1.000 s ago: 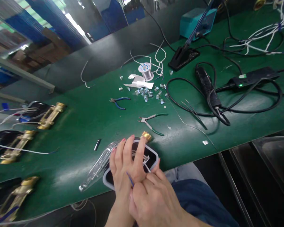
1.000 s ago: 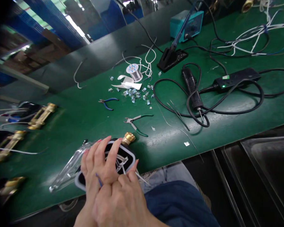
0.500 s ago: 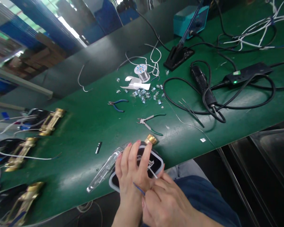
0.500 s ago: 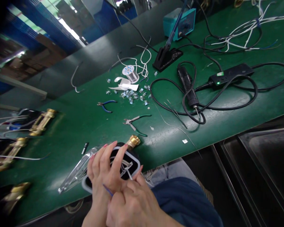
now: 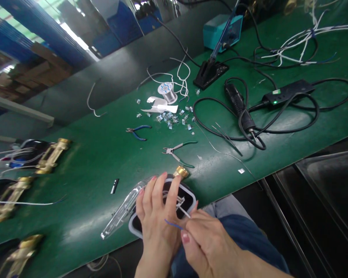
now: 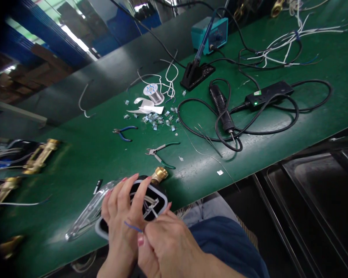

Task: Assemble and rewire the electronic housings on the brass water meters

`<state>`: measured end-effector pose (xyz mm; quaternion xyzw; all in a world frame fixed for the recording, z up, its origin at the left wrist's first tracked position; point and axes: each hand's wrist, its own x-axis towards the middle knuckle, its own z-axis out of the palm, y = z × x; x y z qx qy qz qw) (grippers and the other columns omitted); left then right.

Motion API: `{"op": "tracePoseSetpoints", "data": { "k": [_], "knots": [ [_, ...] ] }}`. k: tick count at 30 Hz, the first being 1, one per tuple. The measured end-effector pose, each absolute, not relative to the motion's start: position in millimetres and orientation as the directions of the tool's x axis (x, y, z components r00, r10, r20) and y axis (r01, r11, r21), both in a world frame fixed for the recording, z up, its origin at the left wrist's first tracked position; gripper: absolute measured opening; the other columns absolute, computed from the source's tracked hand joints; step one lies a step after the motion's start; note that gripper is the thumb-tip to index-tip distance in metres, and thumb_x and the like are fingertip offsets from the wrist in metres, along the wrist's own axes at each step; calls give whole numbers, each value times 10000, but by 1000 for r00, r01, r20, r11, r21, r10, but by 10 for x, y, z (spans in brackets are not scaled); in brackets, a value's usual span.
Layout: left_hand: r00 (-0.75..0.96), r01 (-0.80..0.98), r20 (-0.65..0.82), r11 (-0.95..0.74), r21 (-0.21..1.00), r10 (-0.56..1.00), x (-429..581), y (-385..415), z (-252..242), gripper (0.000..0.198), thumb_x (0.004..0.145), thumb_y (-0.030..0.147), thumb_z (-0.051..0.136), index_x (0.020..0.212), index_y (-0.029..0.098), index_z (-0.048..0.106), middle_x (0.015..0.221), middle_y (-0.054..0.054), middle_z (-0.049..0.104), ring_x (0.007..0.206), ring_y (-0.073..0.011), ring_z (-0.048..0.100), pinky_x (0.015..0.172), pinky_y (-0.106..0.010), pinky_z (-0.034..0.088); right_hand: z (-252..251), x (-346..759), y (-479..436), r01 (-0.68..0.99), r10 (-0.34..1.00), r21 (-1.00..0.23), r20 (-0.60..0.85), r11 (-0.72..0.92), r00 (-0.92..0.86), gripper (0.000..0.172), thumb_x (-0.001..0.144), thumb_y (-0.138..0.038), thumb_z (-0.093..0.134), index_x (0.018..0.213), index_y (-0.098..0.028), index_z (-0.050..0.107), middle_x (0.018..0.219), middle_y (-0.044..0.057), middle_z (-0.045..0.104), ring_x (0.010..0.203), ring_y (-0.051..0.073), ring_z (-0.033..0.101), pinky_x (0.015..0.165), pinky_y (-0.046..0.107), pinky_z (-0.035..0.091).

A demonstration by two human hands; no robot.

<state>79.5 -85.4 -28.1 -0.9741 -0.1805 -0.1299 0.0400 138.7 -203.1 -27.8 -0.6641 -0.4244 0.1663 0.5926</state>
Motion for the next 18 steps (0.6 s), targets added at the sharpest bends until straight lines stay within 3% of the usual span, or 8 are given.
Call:
{"op": "tracePoseSetpoints", "data": {
  "k": [2,4,6,9,13,18],
  "knots": [
    [903,357,262,-934,-18,341,805,-863,-267,522,859,368,528,1346,195,454,1371,-172,458,1310,-343,363,1103,-514,198,-262,1498,-2067,91,780,-995,89,42,619,307,974,-239,300,709,-193,448,638,-1,507,574,120,472,564,242,394],
    [901,359,264,-933,-7,344,805,-870,-248,544,849,385,546,1351,197,454,1379,-166,452,1322,-344,350,1114,-515,188,-268,1600,-2068,-163,753,-986,-77,41,654,354,1008,-323,306,704,-199,439,621,-26,477,550,105,455,559,229,390],
    [907,358,239,-934,-1,347,799,-865,-218,598,824,414,584,1365,203,441,1403,-159,429,1340,-344,330,1127,-512,175,-284,1692,-2038,-281,723,-956,-137,83,677,382,1014,-364,322,703,-195,465,632,-24,502,573,103,488,622,233,426],
    [927,341,158,-940,15,339,798,-815,-149,657,800,406,617,1389,202,413,1451,-157,379,1364,-348,303,1138,-506,167,-311,1813,-1987,-242,698,-967,-119,81,706,350,1000,-358,379,732,-184,522,684,-10,565,640,111,538,700,241,445],
    [933,334,120,-941,55,339,841,-641,-62,703,773,383,632,1403,197,380,1459,-149,375,1366,-341,314,1145,-512,182,-352,1892,-1996,-106,671,-992,-121,-63,732,315,983,-361,420,769,-185,570,724,-9,583,689,118,543,653,217,416],
    [950,299,50,-942,150,309,914,-308,-16,779,733,404,649,1415,199,334,1452,-136,387,1361,-312,333,1155,-515,189,-447,1766,-1985,91,728,-988,-27,-122,685,221,964,-271,441,841,-186,604,779,-1,621,735,129,566,672,229,413]
  ]
}}
